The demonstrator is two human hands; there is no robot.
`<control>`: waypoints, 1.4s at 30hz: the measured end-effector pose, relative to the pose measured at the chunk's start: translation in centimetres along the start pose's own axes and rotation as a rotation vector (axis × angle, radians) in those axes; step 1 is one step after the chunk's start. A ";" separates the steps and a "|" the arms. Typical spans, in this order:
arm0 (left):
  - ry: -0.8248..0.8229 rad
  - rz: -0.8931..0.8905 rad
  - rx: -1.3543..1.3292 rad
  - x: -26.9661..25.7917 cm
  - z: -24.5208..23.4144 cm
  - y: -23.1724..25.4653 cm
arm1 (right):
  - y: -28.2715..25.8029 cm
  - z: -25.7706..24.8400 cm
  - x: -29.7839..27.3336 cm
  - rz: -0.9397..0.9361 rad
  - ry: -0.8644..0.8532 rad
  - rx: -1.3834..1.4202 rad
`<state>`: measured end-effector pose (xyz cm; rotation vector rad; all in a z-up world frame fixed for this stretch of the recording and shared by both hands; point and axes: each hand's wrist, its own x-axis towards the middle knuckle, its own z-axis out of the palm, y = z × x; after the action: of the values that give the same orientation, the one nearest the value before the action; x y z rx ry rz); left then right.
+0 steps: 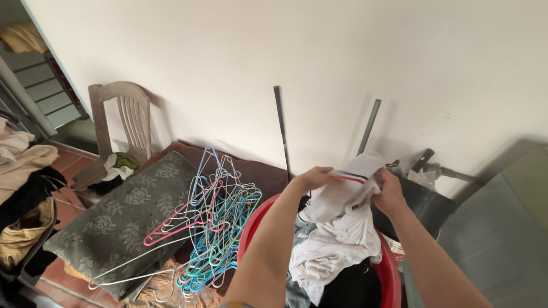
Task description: Hanging clothes on a drying rack using hangers.
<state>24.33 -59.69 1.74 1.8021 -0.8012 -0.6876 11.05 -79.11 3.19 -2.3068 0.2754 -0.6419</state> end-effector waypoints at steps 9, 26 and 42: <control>0.306 0.036 0.442 -0.4 -1.4 5.3 | -7.1 -0.4 -0.9 0.310 -0.171 0.443; 0.683 0.168 0.930 0.1 -6.1 11.0 | -7.3 -2.5 6.5 0.080 0.236 -0.398; 0.239 0.027 0.013 -13.0 -9.4 16.7 | -17.8 -2.5 4.7 0.012 0.162 -0.864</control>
<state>19.94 -48.92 21.73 1.8402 -0.6689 -0.4398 13.94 -69.50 18.79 -3.0598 0.7634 -0.8106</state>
